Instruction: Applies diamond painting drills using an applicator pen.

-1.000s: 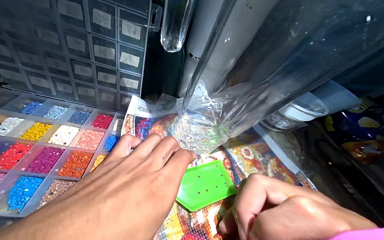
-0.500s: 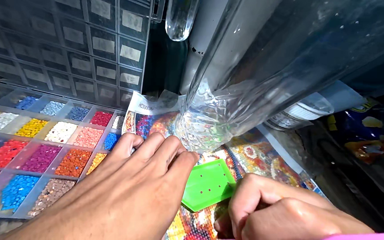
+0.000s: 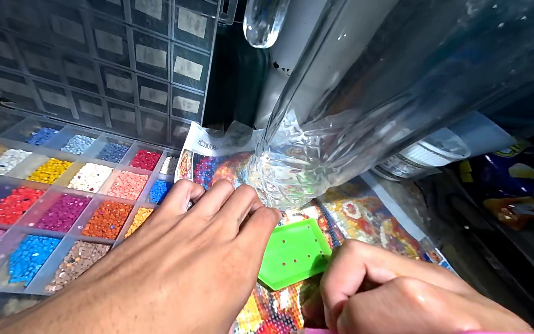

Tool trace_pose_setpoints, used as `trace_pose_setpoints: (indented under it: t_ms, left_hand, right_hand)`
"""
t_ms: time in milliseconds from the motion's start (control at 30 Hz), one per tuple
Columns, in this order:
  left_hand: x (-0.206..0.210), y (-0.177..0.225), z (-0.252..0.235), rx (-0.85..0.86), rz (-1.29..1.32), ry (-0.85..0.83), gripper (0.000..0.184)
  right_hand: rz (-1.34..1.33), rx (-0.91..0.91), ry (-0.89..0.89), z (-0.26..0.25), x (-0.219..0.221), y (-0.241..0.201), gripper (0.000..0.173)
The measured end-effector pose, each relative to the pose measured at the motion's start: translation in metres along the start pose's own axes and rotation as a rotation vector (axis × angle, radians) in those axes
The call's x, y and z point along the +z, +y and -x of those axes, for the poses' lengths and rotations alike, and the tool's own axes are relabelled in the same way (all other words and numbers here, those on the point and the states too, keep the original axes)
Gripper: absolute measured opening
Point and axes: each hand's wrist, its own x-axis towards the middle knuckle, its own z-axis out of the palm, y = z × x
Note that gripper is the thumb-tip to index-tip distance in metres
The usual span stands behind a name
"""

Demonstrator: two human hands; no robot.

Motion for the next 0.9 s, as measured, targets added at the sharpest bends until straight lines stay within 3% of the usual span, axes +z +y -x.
trace_pose_setpoints:
  t_ms: [900]
  left_hand:
    - [0.0009,0.0005,0.0009,-0.002,0.000,0.014,0.086]
  right_hand:
    - [-0.024,0.015,0.020,-0.0010,0.0019,0.0018,0.013]
